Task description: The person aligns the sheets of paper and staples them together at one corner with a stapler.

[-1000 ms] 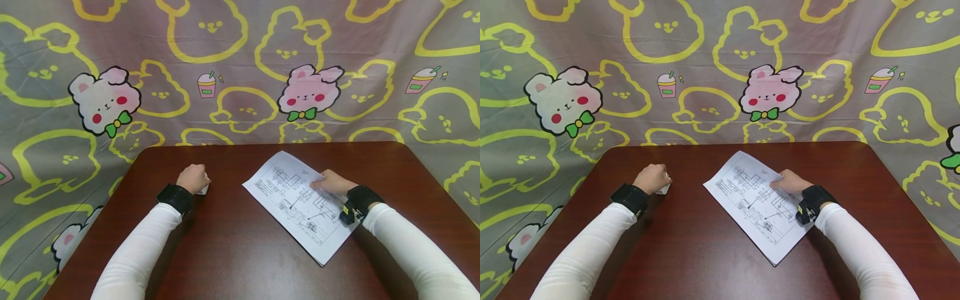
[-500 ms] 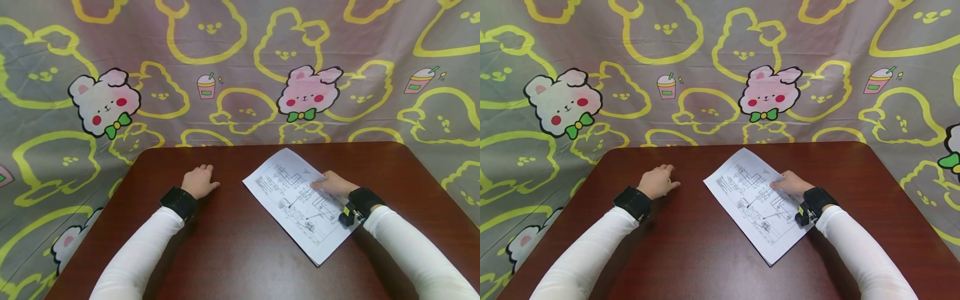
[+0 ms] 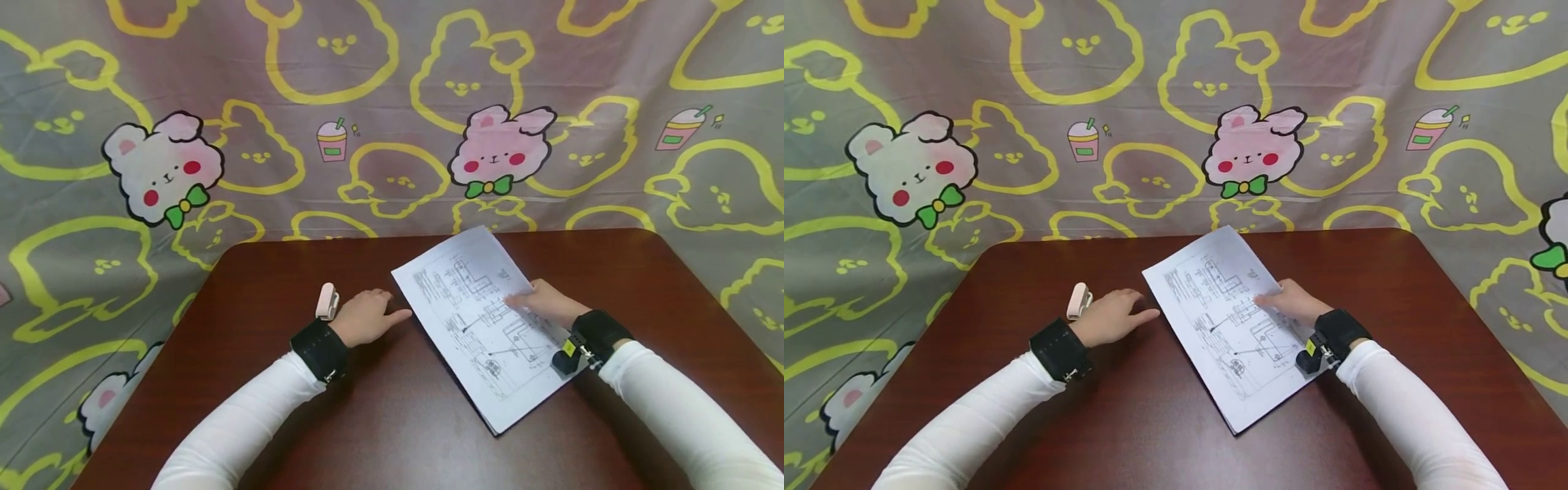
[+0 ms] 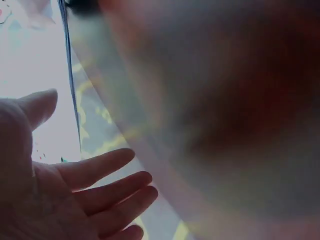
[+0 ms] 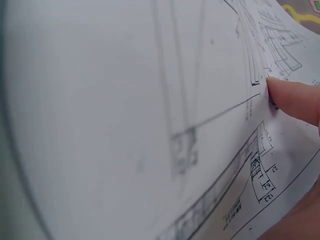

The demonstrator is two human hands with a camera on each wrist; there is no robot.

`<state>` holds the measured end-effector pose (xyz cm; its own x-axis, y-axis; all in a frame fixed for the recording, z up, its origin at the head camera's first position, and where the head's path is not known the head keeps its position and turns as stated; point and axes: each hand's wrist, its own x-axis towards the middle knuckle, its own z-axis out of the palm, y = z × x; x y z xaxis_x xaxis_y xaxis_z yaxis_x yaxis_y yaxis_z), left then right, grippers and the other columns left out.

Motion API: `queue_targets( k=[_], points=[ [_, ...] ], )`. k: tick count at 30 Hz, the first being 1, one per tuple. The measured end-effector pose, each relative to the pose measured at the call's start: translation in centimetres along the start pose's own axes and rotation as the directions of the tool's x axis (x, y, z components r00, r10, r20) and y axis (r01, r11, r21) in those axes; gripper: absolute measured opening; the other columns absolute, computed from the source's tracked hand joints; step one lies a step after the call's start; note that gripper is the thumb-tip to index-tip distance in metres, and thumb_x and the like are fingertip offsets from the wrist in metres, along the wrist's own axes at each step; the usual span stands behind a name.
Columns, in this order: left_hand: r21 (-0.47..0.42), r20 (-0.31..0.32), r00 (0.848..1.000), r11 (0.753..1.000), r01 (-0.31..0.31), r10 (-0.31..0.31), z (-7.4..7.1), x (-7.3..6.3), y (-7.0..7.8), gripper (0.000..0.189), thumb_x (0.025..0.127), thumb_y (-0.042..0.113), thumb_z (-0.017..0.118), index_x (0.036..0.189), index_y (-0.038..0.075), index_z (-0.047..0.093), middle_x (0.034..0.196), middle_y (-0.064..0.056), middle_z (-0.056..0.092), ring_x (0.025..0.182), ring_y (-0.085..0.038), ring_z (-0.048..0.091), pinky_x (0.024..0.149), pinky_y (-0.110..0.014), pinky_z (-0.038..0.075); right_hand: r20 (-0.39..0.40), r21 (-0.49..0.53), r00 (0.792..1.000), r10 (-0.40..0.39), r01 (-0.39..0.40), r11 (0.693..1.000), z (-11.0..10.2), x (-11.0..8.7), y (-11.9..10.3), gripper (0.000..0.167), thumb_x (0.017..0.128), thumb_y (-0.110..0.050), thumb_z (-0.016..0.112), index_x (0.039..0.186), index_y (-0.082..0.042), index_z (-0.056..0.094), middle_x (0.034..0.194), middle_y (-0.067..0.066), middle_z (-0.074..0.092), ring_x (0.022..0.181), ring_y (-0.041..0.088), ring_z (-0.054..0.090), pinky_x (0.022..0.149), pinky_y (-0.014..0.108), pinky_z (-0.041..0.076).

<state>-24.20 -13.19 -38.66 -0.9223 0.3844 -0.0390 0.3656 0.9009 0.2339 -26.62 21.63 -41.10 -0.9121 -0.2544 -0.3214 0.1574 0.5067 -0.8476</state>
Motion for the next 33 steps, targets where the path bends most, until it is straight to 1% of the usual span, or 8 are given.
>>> queue_targets(
  k=[3, 6, 10, 16, 18, 20, 23, 33],
  points=[
    [-0.205, 0.066, 0.998, 0.978, 0.029, -0.015, 0.5, -0.1, 0.8, 0.068, 0.096, 0.054, 0.051, 0.132, -0.003, 0.055, 0.12, -0.017, 0.063, 0.107, -0.027, 0.06, 0.088, -0.043, 0.049, 0.003, 0.073, 1.0, 0.011, -0.012, 0.997, 0.4, -0.2, 0.0, 0.05, 0.094, -0.034, 0.065, 0.131, -0.004, 0.052, 0.097, 0.014, 0.07, 0.079, 0.032, 0.07, 0.069, 0.041, 0.056],
    [-0.389, 0.098, 0.995, 0.921, 0.039, -0.001, 0.8, 0.2, 1.4, 0.061, 0.097, 0.05, 0.052, 0.133, 0.0, 0.055, 0.109, -0.011, 0.066, 0.093, -0.022, 0.06, 0.081, -0.037, 0.047, 0.003, 0.119, 1.0, 0.019, -0.019, 0.993, 0.8, -0.3, -0.2, 0.051, 0.094, -0.036, 0.063, 0.132, -0.005, 0.05, 0.098, 0.015, 0.07, 0.081, 0.033, 0.07, 0.07, 0.042, 0.056],
    [-0.588, 0.071, 0.997, 0.809, 0.025, 0.021, 1.1, 0.4, 1.8, 0.039, 0.1, 0.031, 0.055, 0.127, 0.002, 0.06, 0.098, -0.006, 0.067, 0.082, -0.02, 0.058, 0.068, -0.03, 0.042, -0.007, 0.17, 1.0, 0.026, -0.024, 0.985, 1.5, -0.6, -0.6, 0.051, 0.096, -0.034, 0.061, 0.135, -0.005, 0.047, 0.101, 0.015, 0.069, 0.083, 0.032, 0.069, 0.072, 0.041, 0.056],
    [-0.804, 0.053, 0.998, 0.591, 0.068, -0.043, 1.8, 1.0, 1.8, 0.028, 0.099, 0.006, 0.052, 0.122, -0.009, 0.059, 0.095, -0.018, 0.07, 0.076, -0.021, 0.066, 0.063, -0.029, 0.05, -0.016, 0.231, 1.0, 0.019, -0.015, 0.973, 2.5, -0.8, -1.0, 0.045, 0.099, -0.027, 0.057, 0.134, -0.002, 0.047, 0.102, 0.015, 0.069, 0.083, 0.031, 0.069, 0.072, 0.04, 0.056],
    [-0.836, 0.072, 0.993, 0.538, 0.113, -0.096, 1.9, 1.2, 1.7, 0.027, 0.099, 0.005, 0.051, 0.121, -0.009, 0.059, 0.092, -0.017, 0.07, 0.072, -0.02, 0.066, 0.067, -0.033, 0.054, -0.012, 0.232, 1.0, 0.01, -0.007, 0.973, 2.8, -0.8, -1.0, 0.043, 0.099, -0.025, 0.056, 0.134, -0.001, 0.048, 0.101, 0.016, 0.069, 0.083, 0.031, 0.069, 0.071, 0.04, 0.056],
    [-0.847, 0.092, 0.986, 0.509, 0.15, -0.138, 2.1, 1.4, 1.4, 0.026, 0.099, 0.005, 0.051, 0.121, -0.008, 0.059, 0.087, -0.014, 0.069, 0.068, -0.019, 0.063, 0.068, -0.036, 0.055, -0.011, 0.233, 1.0, 0.013, -0.01, 0.972, 3.1, -0.8, -1.1, 0.041, 0.099, -0.023, 0.055, 0.134, -0.002, 0.048, 0.101, 0.015, 0.069, 0.083, 0.031, 0.069, 0.071, 0.04, 0.056],
    [-0.836, 0.105, 0.98, 0.518, 0.179, -0.17, 2.1, 1.7, 1.0, 0.026, 0.099, 0.006, 0.053, 0.121, -0.007, 0.06, 0.08, -0.01, 0.066, 0.063, -0.018, 0.059, 0.065, -0.035, 0.055, -0.022, 0.198, 1.0, 0.009, -0.004, 0.98, 3.4, -0.9, -1.3, 0.042, 0.098, -0.021, 0.057, 0.134, -0.002, 0.048, 0.102, 0.015, 0.069, 0.082, 0.032, 0.07, 0.072, 0.041, 0.056],
    [-0.756, 0.128, 0.972, 0.614, 0.226, -0.199, 1.8, 2.0, -0.4, 0.019, 0.098, 0.009, 0.055, 0.108, -0.005, 0.063, 0.081, -0.011, 0.066, 0.058, -0.018, 0.06, 0.059, -0.033, 0.055, -0.037, -0.002, 0.997, -0.069, 0.069, 0.998, 3.6, -0.5, -0.2, 0.044, 0.092, -0.022, 0.067, 0.126, 0.003, 0.057, 0.098, 0.014, 0.07, 0.079, 0.028, 0.07, 0.075, 0.037, 0.056]
  ],
)
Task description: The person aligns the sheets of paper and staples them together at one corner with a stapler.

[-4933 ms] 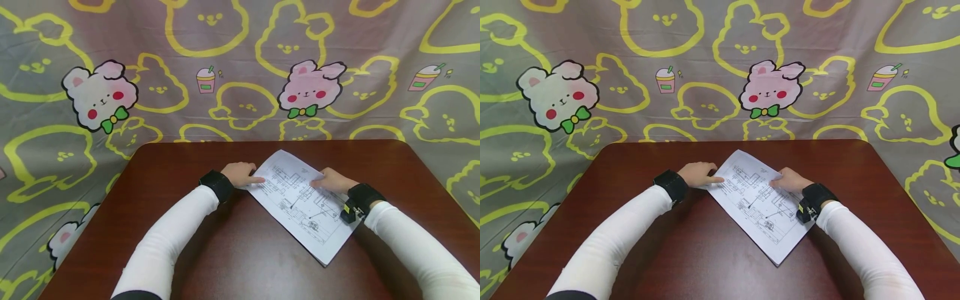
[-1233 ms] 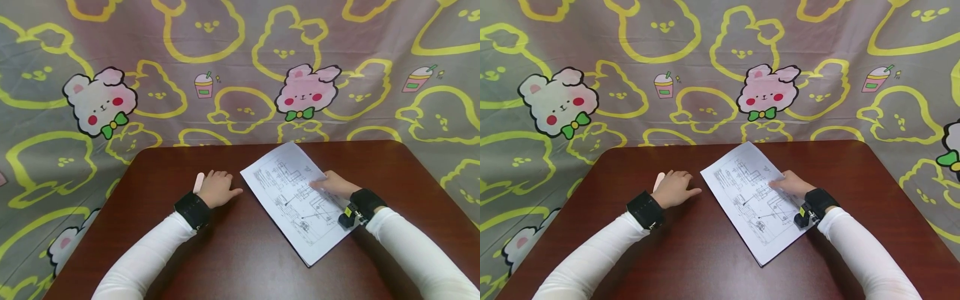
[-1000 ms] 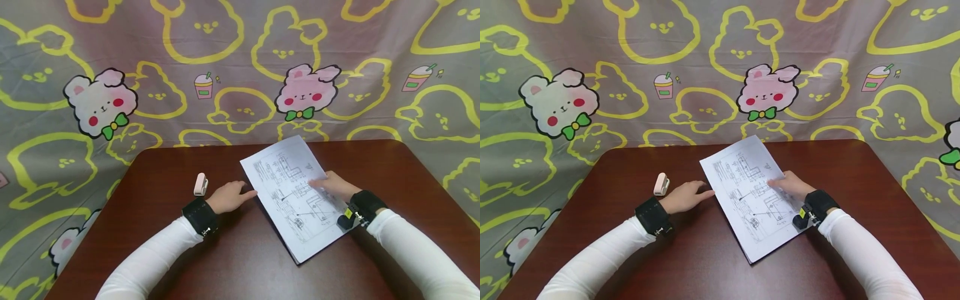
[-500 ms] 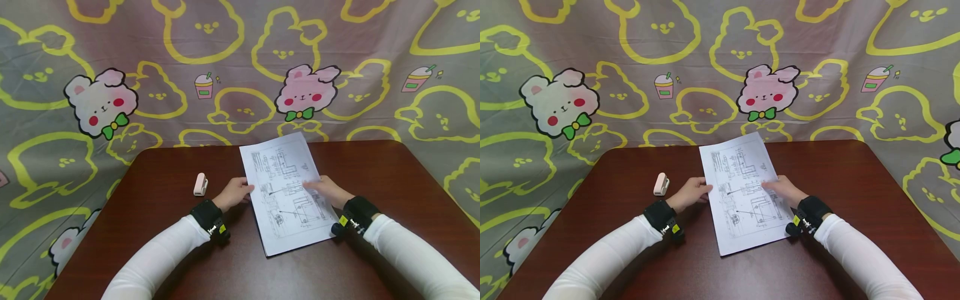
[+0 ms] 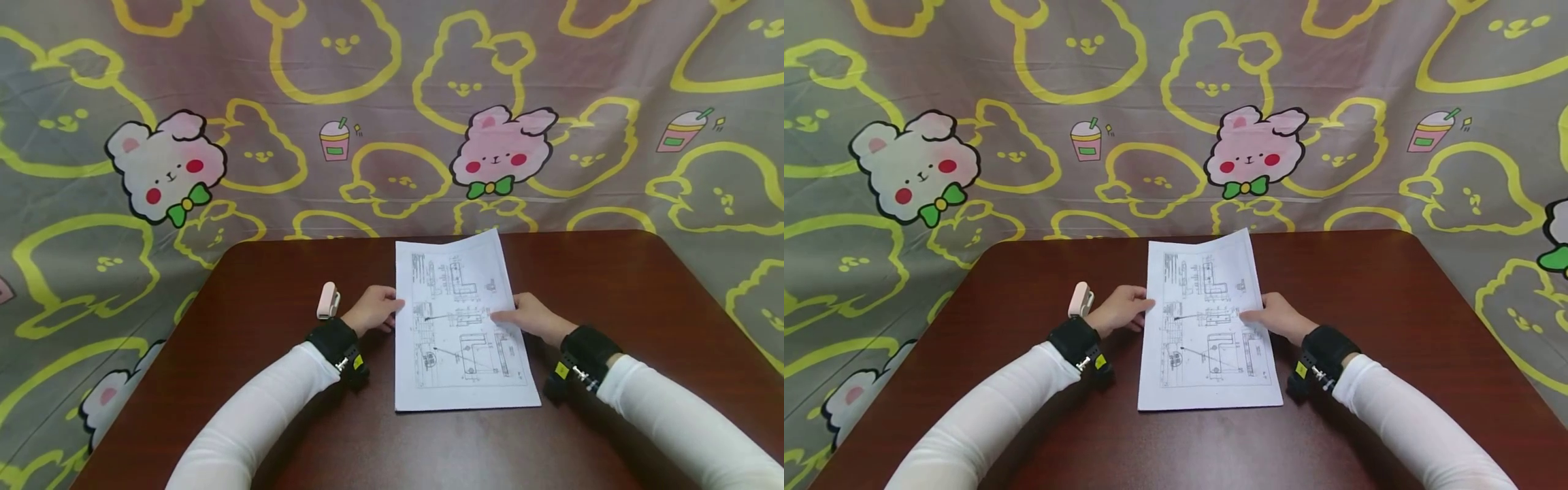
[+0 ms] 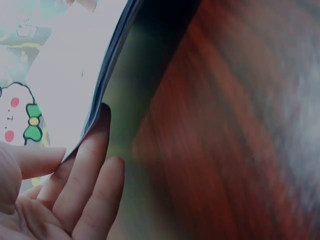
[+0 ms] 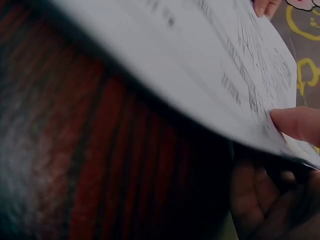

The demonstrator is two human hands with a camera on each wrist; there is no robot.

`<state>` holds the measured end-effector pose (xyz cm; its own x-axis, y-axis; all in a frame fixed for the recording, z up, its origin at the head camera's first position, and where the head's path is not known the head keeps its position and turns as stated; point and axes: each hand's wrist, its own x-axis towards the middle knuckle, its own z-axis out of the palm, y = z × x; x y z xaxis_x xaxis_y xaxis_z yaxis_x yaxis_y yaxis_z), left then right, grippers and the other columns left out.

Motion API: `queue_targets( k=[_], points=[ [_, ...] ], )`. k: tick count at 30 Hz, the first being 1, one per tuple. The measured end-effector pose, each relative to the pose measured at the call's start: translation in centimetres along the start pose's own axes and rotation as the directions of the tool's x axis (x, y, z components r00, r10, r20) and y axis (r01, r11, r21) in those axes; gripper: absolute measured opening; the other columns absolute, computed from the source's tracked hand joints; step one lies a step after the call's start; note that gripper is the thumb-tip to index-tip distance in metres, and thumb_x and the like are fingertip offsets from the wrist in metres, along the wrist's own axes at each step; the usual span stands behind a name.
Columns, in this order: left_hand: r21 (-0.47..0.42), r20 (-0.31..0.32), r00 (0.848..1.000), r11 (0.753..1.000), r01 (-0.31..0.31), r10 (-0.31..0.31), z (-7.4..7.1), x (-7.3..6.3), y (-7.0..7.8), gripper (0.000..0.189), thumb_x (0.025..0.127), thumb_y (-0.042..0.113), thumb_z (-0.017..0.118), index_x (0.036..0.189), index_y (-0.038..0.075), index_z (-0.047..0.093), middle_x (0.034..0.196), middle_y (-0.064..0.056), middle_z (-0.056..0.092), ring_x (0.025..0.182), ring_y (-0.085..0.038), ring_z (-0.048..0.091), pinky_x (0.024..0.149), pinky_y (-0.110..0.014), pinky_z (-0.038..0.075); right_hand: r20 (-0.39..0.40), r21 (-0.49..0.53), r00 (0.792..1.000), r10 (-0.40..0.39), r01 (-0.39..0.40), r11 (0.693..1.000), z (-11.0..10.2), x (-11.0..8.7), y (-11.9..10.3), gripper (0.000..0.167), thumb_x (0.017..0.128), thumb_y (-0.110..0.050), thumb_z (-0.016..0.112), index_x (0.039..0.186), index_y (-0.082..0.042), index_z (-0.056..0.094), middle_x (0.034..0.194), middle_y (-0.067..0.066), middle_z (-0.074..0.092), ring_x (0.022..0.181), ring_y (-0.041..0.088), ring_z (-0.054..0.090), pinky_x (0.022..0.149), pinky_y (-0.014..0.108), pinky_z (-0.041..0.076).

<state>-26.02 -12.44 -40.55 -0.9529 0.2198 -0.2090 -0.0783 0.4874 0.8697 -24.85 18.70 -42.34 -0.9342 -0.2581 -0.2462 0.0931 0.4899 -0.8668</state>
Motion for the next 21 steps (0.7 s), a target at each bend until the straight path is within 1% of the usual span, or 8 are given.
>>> queue_targets(
  k=[2, 5, 9, 13, 17, 21],
  points=[
    [0.026, -0.002, 1.0, 1.0, 0.016, -0.016, -0.21, 0.07, -0.13, 0.018, 0.098, 0.009, 0.057, 0.105, -0.005, 0.064, 0.081, -0.011, 0.066, 0.058, -0.017, 0.06, 0.057, -0.032, 0.054, -0.005, -0.033, 1.0, -0.002, 0.002, 0.999, -0.01, 0.09, 0.14, 0.042, 0.091, -0.023, 0.069, 0.123, 0.003, 0.06, 0.096, 0.012, 0.071, 0.078, 0.026, 0.07, 0.075, 0.036, 0.056],
    [0.066, -0.001, 0.999, 0.997, 0.037, -0.037, -0.49, 0.13, -0.43, 0.018, 0.097, 0.01, 0.059, 0.103, -0.005, 0.065, 0.081, -0.011, 0.066, 0.057, -0.017, 0.062, 0.056, -0.032, 0.054, -0.008, -0.082, 1.0, -0.016, 0.016, 0.996, 0.05, 0.16, 0.15, 0.041, 0.09, -0.024, 0.07, 0.119, 0.003, 0.062, 0.093, 0.011, 0.071, 0.077, 0.024, 0.069, 0.073, 0.036, 0.055],
    [0.109, 0.003, 0.998, 0.992, 0.062, -0.063, -0.77, 0.05, -0.7, 0.019, 0.096, 0.013, 0.062, 0.104, -0.003, 0.066, 0.083, -0.01, 0.067, 0.059, -0.018, 0.065, 0.058, -0.032, 0.055, -0.021, -0.166, 0.999, -0.034, 0.03, 0.986, 0.04, 0.19, 0.03, 0.036, 0.09, -0.023, 0.07, 0.114, 0.004, 0.066, 0.087, 0.008, 0.07, 0.072, 0.022, 0.065, 0.065, 0.033, 0.052],
    [0.149, 0.004, 0.997, 0.986, 0.073, -0.074, -0.81, -0.08, -0.59, 0.019, 0.095, 0.016, 0.064, 0.101, -0.002, 0.068, 0.079, -0.01, 0.067, 0.058, -0.02, 0.067, 0.059, -0.033, 0.055, -0.045, -0.229, 0.998, -0.037, 0.026, 0.973, -0.01, 0.03, -0.21, 0.032, 0.09, -0.022, 0.07, 0.11, 0.003, 0.068, 0.081, 0.007, 0.069, 0.067, 0.021, 0.061, 0.058, 0.031, 0.048],
    [0.194, -0.005, 0.997, 0.979, 0.07, -0.071, -0.65, -0.02, -0.51, 0.018, 0.095, 0.017, 0.064, 0.097, -0.001, 0.068, 0.072, -0.01, 0.065, 0.054, -0.018, 0.066, 0.056, -0.031, 0.054, -0.064, -0.261, 0.997, -0.036, 0.018, 0.965, 0.01, -0.29, -0.47, 0.031, 0.089, -0.024, 0.072, 0.106, 0.002, 0.07, 0.079, 0.006, 0.068, 0.065, 0.022, 0.061, 0.056, 0.03, 0.046],
    [0.229, -0.018, 0.997, 0.971, 0.073, -0.071, -0.49, 0.14, -0.47, 0.019, 0.096, 0.018, 0.063, 0.093, 0.0, 0.067, 0.067, -0.01, 0.064, 0.05, -0.016, 0.063, 0.053, -0.03, 0.053, -0.073, -0.263, 0.997, -0.033, 0.013, 0.965, -0.09, -0.5, -0.54, 0.03, 0.088, -0.025, 0.073, 0.103, 0.001, 0.071, 0.079, 0.007, 0.068, 0.063, 0.021, 0.062, 0.057, 0.03, 0.048]
  ],
)
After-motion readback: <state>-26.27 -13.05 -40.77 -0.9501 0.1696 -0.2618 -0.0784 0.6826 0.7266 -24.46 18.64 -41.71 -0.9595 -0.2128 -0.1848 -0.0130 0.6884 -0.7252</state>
